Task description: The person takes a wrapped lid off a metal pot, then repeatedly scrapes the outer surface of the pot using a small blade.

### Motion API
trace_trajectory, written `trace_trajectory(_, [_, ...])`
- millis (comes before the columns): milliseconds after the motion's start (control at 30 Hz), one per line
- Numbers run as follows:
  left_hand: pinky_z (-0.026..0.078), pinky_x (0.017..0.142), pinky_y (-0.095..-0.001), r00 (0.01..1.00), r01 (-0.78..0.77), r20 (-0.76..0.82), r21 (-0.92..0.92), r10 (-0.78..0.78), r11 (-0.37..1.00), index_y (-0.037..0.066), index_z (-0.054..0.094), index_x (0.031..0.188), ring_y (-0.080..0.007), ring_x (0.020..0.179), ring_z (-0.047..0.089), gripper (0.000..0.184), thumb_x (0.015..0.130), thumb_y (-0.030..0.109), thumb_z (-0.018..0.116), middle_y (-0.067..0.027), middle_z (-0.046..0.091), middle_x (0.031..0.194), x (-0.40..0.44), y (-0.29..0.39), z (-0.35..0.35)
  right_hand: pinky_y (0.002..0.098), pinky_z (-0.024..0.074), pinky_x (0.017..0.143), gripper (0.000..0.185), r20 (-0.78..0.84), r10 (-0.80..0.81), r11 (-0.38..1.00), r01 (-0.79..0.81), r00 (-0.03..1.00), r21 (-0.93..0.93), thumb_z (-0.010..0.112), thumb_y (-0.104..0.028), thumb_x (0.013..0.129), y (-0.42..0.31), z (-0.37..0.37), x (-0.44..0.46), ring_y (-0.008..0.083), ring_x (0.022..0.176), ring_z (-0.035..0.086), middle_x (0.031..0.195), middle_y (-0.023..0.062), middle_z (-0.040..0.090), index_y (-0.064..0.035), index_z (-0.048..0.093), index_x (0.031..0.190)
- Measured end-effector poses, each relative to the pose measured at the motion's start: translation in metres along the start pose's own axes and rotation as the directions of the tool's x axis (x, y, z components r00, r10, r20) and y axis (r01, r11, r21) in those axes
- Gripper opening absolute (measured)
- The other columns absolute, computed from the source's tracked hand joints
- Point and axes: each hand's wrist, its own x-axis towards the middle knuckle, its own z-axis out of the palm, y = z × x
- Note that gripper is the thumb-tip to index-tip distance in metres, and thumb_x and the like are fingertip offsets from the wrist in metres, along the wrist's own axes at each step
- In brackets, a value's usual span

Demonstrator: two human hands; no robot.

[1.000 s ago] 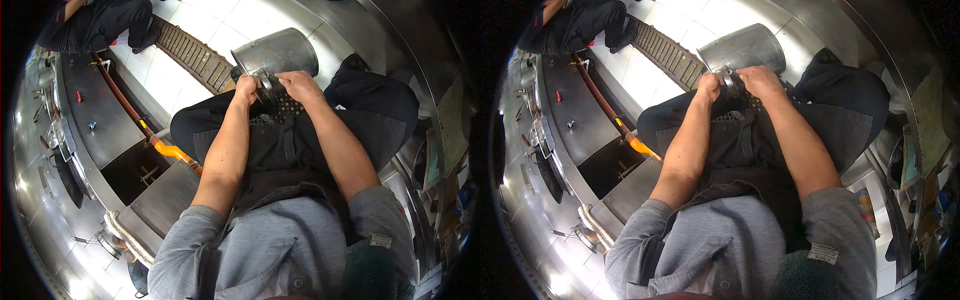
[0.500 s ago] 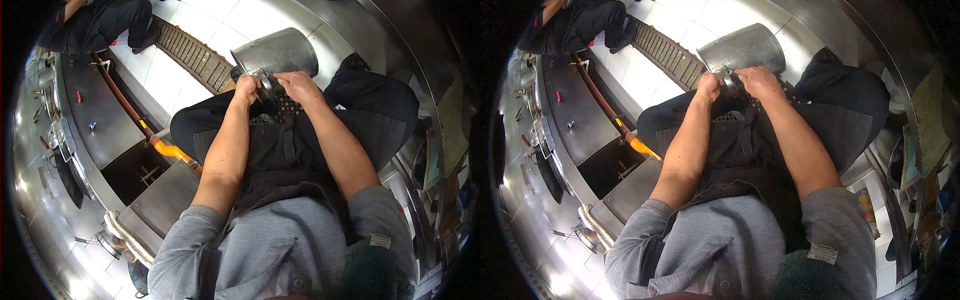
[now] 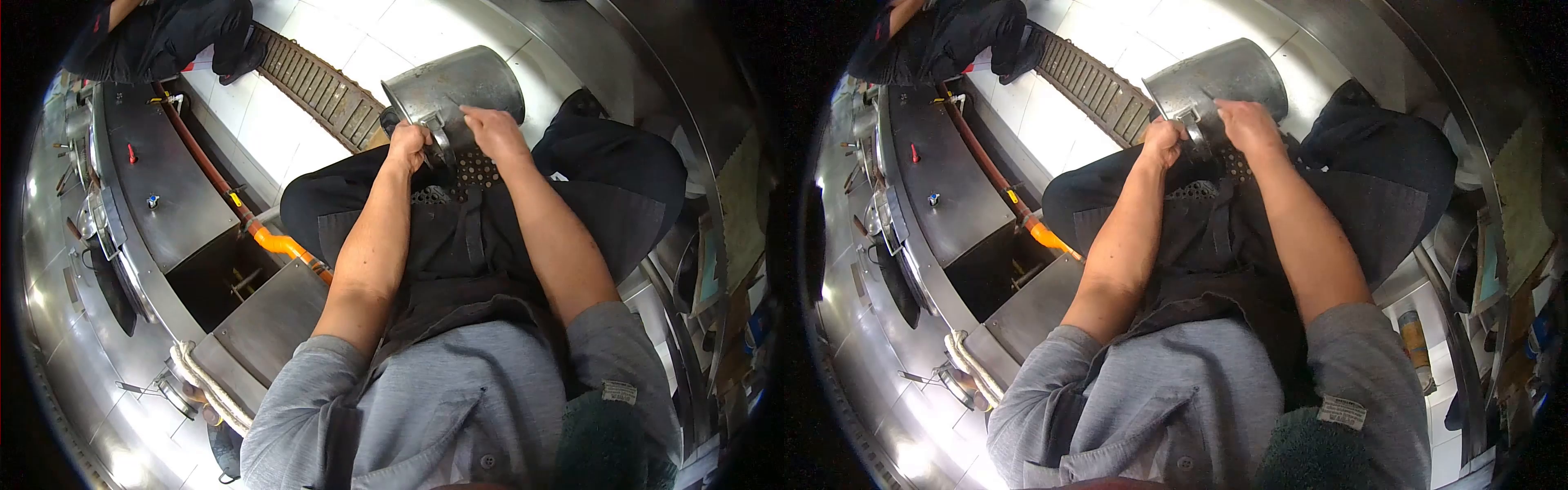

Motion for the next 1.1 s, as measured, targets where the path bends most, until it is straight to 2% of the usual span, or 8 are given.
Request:
trace_trajectory(100, [0.037, 0.045, -0.0302, 1.0, 0.006, 0.012, 0.029, -0.006, 1.0, 0.0, 0.056, 0.082, -0.0184, 0.057, 0.05, 0.026, 0.064, -0.016, 0.047, -0.0061, 0.054, 0.072, -0.003, -0.003, 0.002, 0.0428, 0.048, 0.085, 0.026, 0.035, -0.075, 0.997, 0.074, 0.997, 0.018, 0.053, -0.021, 0.089, -0.005, 0.009, -0.003, 0.0349, 0.096, 0.06, 0.102, 0.0169, 0.064, -0.014, 0.065, 0.111])
trace_trajectory(167, [0.037, 0.045, -0.0305, 0.998, -0.025, 0.059, -0.107, 0.031, 0.994, 0.0, 0.057, 0.084, -0.0186, 0.056, 0.05, 0.028, 0.063, -0.016, 0.048, -0.0053, 0.054, 0.07, -0.002, -0.007, 0.004, 0.0428, 0.0483, 0.085, 0.026, 0.098, -0.064, 0.998, 0.064, 0.993, -0.001, 0.053, -0.02, 0.089, -0.028, 0.004, -0.012, 0.0352, 0.095, 0.061, 0.102, 0.0178, 0.064, -0.0138, 0.066, 0.111])
trace_trajectory(300, [0.039, 0.047, -0.0326, 0.999, -0.021, 0.039, -0.036, 0.023, 0.999, -0.002, 0.058, 0.08, -0.0205, 0.06, 0.052, 0.028, 0.059, -0.018, 0.048, -0.0064, 0.055, 0.069, -0.007, -0.011, 0.005, 0.0432, 0.049, 0.083, 0.027, -0.106, -0.057, 0.998, 0.06, 0.993, 0.032, 0.052, -0.017, 0.089, 0.0, 0.004, 0.0, 0.0348, 0.092, 0.061, 0.097, 0.0177, 0.065, -0.0116, 0.064, 0.113])
trace_trajectory(433, [0.033, 0.04, -0.0305, 1.0, 0.008, 0.022, 0.101, -0.01, 0.995, 0.001, 0.057, 0.075, -0.0165, 0.05, 0.048, 0.022, 0.063, -0.016, 0.049, -0.0038, 0.052, 0.064, -0.024, 0.003, 0.019, 0.0427, 0.049, 0.084, 0.026, 0.064, -0.116, 0.993, 0.116, 0.991, 0.001, 0.052, -0.017, 0.089, -0.027, 0.001, -0.012, 0.0348, 0.094, 0.061, 0.1, 0.0177, 0.064, -0.011, 0.066, 0.11])
trace_trajectory(567, [0.03, 0.039, -0.0304, 0.999, -0.045, 0.024, 0.044, 0.044, 0.998, 0.001, 0.055, 0.069, -0.0147, 0.045, 0.045, 0.017, 0.064, -0.016, 0.05, -0.0039, 0.05, 0.061, -0.021, -0.004, 0.014, 0.0412, 0.0478, 0.089, 0.029, -0.024, 0.048, 0.996, -0.046, 0.999, 0.071, 0.053, -0.02, 0.089, -0.006, -0.001, -0.001, 0.0341, 0.1, 0.06, 0.104, 0.017, 0.064, -0.0139, 0.063, 0.115])
trace_trajectory(900, [0.025, 0.037, -0.0311, 1.0, -0.011, 0.017, 0.116, 0.009, 0.993, 0.002, 0.055, 0.07, -0.0155, 0.043, 0.04, 0.018, 0.062, -0.014, 0.051, -0.0032, 0.047, 0.059, -0.025, -0.004, 0.015, 0.0407, 0.0462, 0.09, 0.028, -0.037, 0.05, 0.993, -0.046, 0.998, 0.108, 0.053, -0.02, 0.089, -0.004, 0.0, 0.001, 0.035, 0.101, 0.059, 0.106, 0.0166, 0.063, -0.0111, 0.064, 0.113])
trace_trajectory(1033, [0.024, 0.036, -0.0309, 1.0, -0.007, 0.008, 0.141, 0.006, 0.99, 0.003, 0.054, 0.069, -0.0152, 0.041, 0.039, 0.018, 0.062, -0.014, 0.051, -0.0029, 0.047, 0.058, -0.025, -0.002, 0.018, 0.0417, 0.046, 0.09, 0.028, 0.056, -0.051, 0.999, 0.051, 0.997, 0.009, 0.053, -0.021, 0.089, -0.014, 0.002, -0.003, 0.0348, 0.101, 0.059, 0.107, 0.0165, 0.063, -0.0112, 0.064, 0.112])
trace_trajectory(1100, [0.026, 0.037, -0.0311, 1.0, -0.017, 0.021, 0.139, 0.015, 0.99, 0.003, 0.054, 0.068, -0.0158, 0.043, 0.04, 0.018, 0.062, -0.014, 0.051, -0.0031, 0.048, 0.058, -0.01, -0.016, 0.011, 0.0394, 0.0461, 0.09, 0.028, 0.04, 0.047, 0.998, -0.048, 0.998, 0.029, 0.053, -0.021, 0.089, -0.015, 0.0, -0.003, 0.0339, 0.102, 0.059, 0.106, 0.0168, 0.063, -0.0086, 0.065, 0.111])
